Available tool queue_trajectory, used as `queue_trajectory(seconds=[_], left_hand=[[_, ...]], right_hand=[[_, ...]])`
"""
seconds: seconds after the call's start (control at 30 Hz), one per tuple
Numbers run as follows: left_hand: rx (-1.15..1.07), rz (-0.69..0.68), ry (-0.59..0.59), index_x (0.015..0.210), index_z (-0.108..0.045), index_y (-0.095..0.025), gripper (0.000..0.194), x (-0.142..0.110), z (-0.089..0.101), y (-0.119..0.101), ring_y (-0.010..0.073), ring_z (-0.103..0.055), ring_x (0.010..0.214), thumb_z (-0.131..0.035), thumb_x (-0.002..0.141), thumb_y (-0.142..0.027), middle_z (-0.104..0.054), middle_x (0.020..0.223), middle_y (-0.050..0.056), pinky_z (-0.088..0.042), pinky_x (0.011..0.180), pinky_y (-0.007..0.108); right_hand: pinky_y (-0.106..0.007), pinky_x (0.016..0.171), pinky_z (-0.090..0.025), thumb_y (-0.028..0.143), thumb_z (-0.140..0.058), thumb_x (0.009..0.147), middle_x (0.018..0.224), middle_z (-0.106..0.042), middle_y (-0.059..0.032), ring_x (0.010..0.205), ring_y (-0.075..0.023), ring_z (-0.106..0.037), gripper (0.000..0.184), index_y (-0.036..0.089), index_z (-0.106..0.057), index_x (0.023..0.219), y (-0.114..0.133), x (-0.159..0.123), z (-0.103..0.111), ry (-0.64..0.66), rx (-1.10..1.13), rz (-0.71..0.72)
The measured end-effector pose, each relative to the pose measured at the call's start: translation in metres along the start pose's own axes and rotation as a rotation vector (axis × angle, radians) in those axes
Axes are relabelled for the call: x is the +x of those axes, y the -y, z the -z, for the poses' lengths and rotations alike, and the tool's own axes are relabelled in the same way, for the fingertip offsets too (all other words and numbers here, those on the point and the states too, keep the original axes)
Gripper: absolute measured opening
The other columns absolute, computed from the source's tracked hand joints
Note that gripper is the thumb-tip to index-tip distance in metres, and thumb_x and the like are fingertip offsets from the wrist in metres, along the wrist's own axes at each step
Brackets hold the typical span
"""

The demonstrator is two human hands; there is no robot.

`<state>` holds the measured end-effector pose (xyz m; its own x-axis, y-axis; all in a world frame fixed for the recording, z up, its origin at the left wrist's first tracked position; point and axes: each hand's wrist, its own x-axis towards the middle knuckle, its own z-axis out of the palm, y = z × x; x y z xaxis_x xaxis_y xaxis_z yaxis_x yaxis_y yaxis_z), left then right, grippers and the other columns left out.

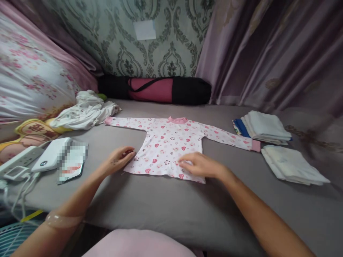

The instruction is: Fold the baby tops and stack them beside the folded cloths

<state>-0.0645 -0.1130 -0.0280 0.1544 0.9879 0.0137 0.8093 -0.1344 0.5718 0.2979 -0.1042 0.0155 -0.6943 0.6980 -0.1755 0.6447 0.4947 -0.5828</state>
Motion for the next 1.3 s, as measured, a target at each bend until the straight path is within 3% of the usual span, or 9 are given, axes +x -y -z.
queue_trajectory(seconds=[0.13, 0.27, 0.63, 0.8, 0.93, 1.07, 1.13, 1.23, 1.3], left_hand=[[0.094, 0.086, -0.053, 0.084, -0.072, -0.015, 0.031, 0.018, -0.007, -0.008, 0.0227, -0.060, 0.085, -0.049, 0.083, -0.036, -0.065, 0.082, 0.010, -0.048, 0.082, 0.035], [0.071, 0.120, -0.032, 0.075, -0.071, -0.015, 0.030, 0.015, -0.011, -0.008, 0.0208, -0.058, 0.081, -0.054, 0.079, -0.039, -0.061, 0.080, 0.008, -0.047, 0.080, 0.033], [-0.023, 0.113, -0.004, 0.063, -0.067, -0.018, 0.032, 0.005, -0.015, 0.008, 0.0232, -0.053, 0.085, -0.063, 0.071, -0.049, -0.056, 0.084, 0.008, -0.045, 0.082, 0.037], [-0.040, 0.096, 0.011, 0.061, -0.064, -0.018, 0.036, 0.004, -0.008, 0.005, 0.0216, -0.053, 0.081, -0.061, 0.071, -0.053, -0.056, 0.080, 0.006, -0.044, 0.079, 0.034], [-0.066, 0.102, 0.042, 0.063, -0.064, -0.018, 0.038, 0.004, -0.005, 0.004, 0.0206, -0.054, 0.080, -0.061, 0.071, -0.055, -0.058, 0.082, 0.006, -0.045, 0.078, 0.033], [-0.050, 0.106, 0.040, 0.064, -0.065, -0.018, 0.036, 0.004, -0.006, 0.004, 0.0208, -0.054, 0.082, -0.059, 0.073, -0.053, -0.059, 0.085, 0.007, -0.046, 0.081, 0.035], [-0.040, 0.105, 0.019, 0.066, -0.066, -0.019, 0.034, 0.000, -0.008, 0.003, 0.0219, -0.054, 0.085, -0.059, 0.074, -0.051, -0.059, 0.087, 0.008, -0.046, 0.083, 0.036], [-0.048, 0.119, -0.035, 0.071, -0.068, -0.019, 0.031, -0.013, -0.011, 0.002, 0.0248, -0.054, 0.096, -0.061, 0.075, -0.049, -0.059, 0.097, 0.009, -0.044, 0.092, 0.041], [-0.065, 0.162, -0.071, 0.073, -0.067, -0.020, 0.028, -0.025, -0.013, 0.001, 0.0269, -0.051, 0.104, -0.061, 0.075, -0.048, -0.058, 0.105, 0.009, -0.042, 0.096, 0.043]], right_hand=[[-0.048, 0.116, -0.018, 0.042, -0.032, 0.097, 0.153, -0.036, -0.0103, 0.142, -0.0265, -0.029, 0.055, 0.018, -0.040, 0.146, -0.018, 0.086, -0.010, -0.277, -0.225, -0.126], [-0.050, 0.118, -0.004, 0.043, -0.024, 0.099, 0.160, -0.013, -0.0128, 0.147, -0.0256, -0.007, 0.063, 0.010, -0.024, 0.152, -0.024, 0.126, -0.031, -0.264, -0.316, -0.195], [-0.048, 0.118, 0.003, 0.054, -0.016, 0.099, 0.161, -0.007, -0.0090, 0.148, -0.0229, -0.001, 0.066, 0.018, -0.018, 0.154, 0.022, 0.069, -0.064, 0.039, -0.267, 0.100], [-0.048, 0.119, 0.003, 0.051, -0.029, 0.098, 0.160, -0.010, -0.0110, 0.148, -0.0233, -0.004, 0.067, 0.017, -0.016, 0.154, 0.045, 0.039, -0.073, 0.127, -0.194, 0.205], [-0.047, 0.119, -0.009, 0.052, -0.038, 0.096, 0.159, -0.019, -0.0139, 0.146, -0.0273, -0.014, 0.066, 0.016, -0.030, 0.151, 0.069, 0.027, -0.063, 0.197, -0.102, 0.309], [-0.034, 0.111, -0.032, 0.043, -0.031, 0.100, 0.145, -0.048, -0.0040, 0.132, -0.0196, -0.044, 0.045, 0.025, -0.058, 0.131, 0.074, 0.063, -0.040, 0.201, 0.030, 0.444], [-0.033, 0.111, -0.033, 0.039, -0.026, 0.101, 0.143, -0.050, -0.0027, 0.131, -0.0176, -0.045, 0.046, 0.024, -0.055, 0.133, 0.059, 0.098, -0.030, 0.037, 0.048, 0.340], [-0.042, 0.117, -0.018, 0.034, -0.027, 0.099, 0.152, -0.037, -0.0097, 0.142, -0.0217, -0.029, 0.050, 0.016, -0.045, 0.141, 0.025, 0.153, -0.025, -0.225, -0.126, 0.021], [-0.045, 0.118, -0.011, 0.033, -0.026, 0.098, 0.157, -0.024, -0.0136, 0.146, -0.0244, -0.017, 0.055, 0.009, -0.034, 0.147, 0.005, 0.180, -0.027, -0.257, -0.221, -0.135]])
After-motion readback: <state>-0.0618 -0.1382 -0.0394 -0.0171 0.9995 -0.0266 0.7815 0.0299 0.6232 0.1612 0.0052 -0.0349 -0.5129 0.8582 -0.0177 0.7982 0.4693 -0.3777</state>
